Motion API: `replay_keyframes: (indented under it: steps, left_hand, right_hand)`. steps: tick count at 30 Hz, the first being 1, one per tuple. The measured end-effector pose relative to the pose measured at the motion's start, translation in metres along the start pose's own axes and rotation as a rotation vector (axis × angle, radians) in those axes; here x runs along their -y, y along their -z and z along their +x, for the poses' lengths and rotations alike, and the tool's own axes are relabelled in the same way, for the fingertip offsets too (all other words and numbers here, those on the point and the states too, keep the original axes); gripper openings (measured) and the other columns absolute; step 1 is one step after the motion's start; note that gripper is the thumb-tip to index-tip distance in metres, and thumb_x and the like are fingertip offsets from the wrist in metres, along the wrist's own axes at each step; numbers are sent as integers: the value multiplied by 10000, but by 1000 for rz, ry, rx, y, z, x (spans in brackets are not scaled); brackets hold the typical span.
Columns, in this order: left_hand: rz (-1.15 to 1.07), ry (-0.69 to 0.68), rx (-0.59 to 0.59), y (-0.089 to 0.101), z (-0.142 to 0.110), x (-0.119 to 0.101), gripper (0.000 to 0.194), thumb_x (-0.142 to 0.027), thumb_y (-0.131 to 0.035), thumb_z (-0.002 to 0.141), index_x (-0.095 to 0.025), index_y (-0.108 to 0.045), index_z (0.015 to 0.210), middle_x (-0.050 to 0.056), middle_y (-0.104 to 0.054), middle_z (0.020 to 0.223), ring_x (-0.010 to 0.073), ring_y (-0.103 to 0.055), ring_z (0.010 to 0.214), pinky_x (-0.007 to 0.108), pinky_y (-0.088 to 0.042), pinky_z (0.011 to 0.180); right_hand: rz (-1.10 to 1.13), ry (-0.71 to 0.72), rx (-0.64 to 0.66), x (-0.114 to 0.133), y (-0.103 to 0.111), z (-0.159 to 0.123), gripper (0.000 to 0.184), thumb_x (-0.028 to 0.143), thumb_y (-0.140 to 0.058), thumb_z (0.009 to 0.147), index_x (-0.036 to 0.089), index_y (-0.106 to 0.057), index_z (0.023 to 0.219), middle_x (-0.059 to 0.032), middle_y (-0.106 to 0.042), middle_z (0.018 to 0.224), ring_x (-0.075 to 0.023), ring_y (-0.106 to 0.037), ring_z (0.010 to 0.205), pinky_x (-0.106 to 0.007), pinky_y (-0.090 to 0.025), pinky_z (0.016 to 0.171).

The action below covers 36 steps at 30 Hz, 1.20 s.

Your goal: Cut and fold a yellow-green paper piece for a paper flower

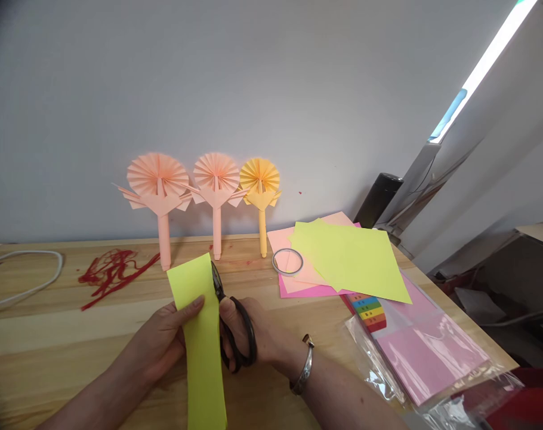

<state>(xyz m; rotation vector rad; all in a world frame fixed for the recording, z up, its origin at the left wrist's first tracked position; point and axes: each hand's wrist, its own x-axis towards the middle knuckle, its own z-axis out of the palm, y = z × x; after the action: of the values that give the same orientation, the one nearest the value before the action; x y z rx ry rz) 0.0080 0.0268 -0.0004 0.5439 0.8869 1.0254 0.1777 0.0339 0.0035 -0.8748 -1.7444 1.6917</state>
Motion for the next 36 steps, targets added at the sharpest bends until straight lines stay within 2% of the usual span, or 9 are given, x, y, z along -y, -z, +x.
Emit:
replay_keyframes:
  steps: [8,15,27,36]
  left_hand:
    - [3,6,20,3,-1,1,189,-272,-646,767,-88,-678,795,155,-731,721,294,-675,619,485,-539,641]
    - [-1,-2,7,1,0,0,176,-258,-667,751,-89,-688,794,149,-734,702,274,-676,602,422,-548,613]
    - [8,-1,-27,1,0,-1,169,-253,-686,734,-96,-689,796,149,-739,718,278,-678,614,429,-549,623]
    - [18,-3,15,0,1,-1,182,-265,-651,766,-89,-693,782,152,-736,699,267,-680,600,398,-553,608]
  right_hand:
    - [8,3,-11,4,-1,-1,711,681,-220,853,136,-460,464,-3,-447,382,-70,-460,335,-179,-360,372]
    - [27,-17,-20,2,-2,0,699,677,-231,855,138,-460,474,8,-444,385,-62,-456,328,-171,-352,364]
    - [31,-5,-19,4,-3,-1,695,669,-224,861,141,-455,473,8,-444,383,-59,-451,323,-168,-349,360]
    - [38,-11,-25,2,-2,0,679,677,-237,853,144,-449,490,15,-444,376,-62,-452,320,-170,-352,362]
